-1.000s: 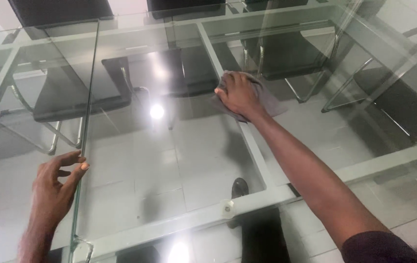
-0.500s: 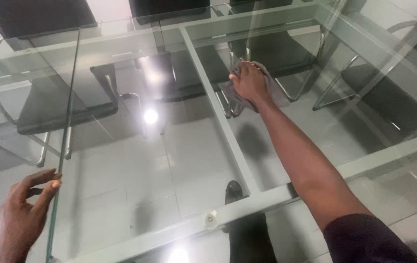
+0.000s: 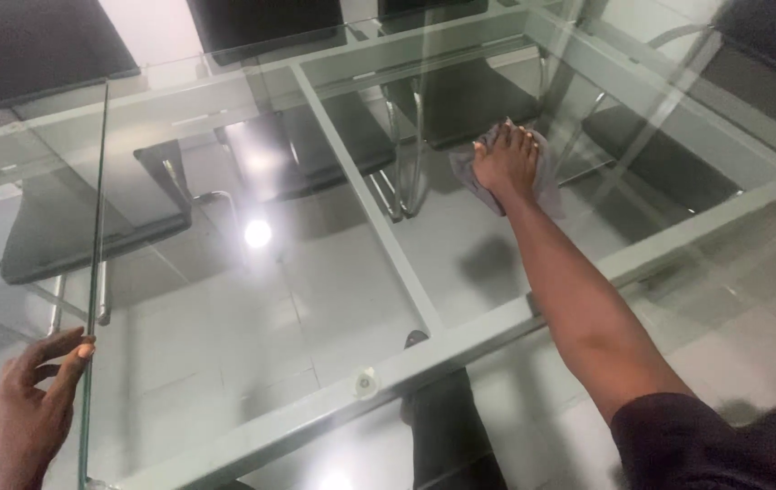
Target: Wiping a large glass conference table with a cloth.
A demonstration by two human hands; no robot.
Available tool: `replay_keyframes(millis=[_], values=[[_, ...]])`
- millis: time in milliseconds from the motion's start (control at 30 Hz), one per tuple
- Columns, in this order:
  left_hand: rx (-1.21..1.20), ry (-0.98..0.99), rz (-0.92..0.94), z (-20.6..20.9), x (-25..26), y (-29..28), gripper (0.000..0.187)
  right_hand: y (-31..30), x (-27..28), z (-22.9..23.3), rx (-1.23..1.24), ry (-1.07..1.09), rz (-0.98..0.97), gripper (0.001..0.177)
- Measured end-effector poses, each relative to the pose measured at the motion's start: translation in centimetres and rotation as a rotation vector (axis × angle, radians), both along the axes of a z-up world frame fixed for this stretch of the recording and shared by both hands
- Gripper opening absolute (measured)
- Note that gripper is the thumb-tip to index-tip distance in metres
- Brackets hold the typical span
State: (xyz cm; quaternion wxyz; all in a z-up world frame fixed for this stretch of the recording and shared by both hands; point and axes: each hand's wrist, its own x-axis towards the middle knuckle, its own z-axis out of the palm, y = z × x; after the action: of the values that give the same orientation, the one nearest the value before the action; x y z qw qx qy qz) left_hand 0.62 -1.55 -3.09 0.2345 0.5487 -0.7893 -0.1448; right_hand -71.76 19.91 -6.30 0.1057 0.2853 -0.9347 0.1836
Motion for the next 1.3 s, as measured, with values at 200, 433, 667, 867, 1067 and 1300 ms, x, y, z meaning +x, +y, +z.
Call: replay_keyframes(millis=[200,433,667,867,1067,1300], values=[[0.000,0.081,-0.071,1.6,-0.2,0.9,0.046,8.6,3.9,1.0,0.017,-0.010,-0.077,0.077],[-0.031,0.142,-0.159,-4.5,2.0,-3.7,0.044,20.1,10.3,0.9,0.035,0.050,-0.035,0.077],[-0.142,0.137,-0.249,-9.1,3.1,-7.2,0.045,29.3,18.7,1.5,0.077,0.088,-0.063,0.083],[-0.162,0.127,-0.231,-9.8,3.5,-8.1,0.048,31.6,19.5,0.0,0.080,0.159,-0.057,0.085],[-0.157,0.137,-0.232,-9.6,3.4,-7.5,0.051,28.2,17.1,0.8,0.054,0.148,-0.048,0.091],[-0.024,0.175,-0.144,-5.0,1.5,-3.7,0.054,21.0,9.9,-0.2,0.065,0.253,0.092,0.092]])
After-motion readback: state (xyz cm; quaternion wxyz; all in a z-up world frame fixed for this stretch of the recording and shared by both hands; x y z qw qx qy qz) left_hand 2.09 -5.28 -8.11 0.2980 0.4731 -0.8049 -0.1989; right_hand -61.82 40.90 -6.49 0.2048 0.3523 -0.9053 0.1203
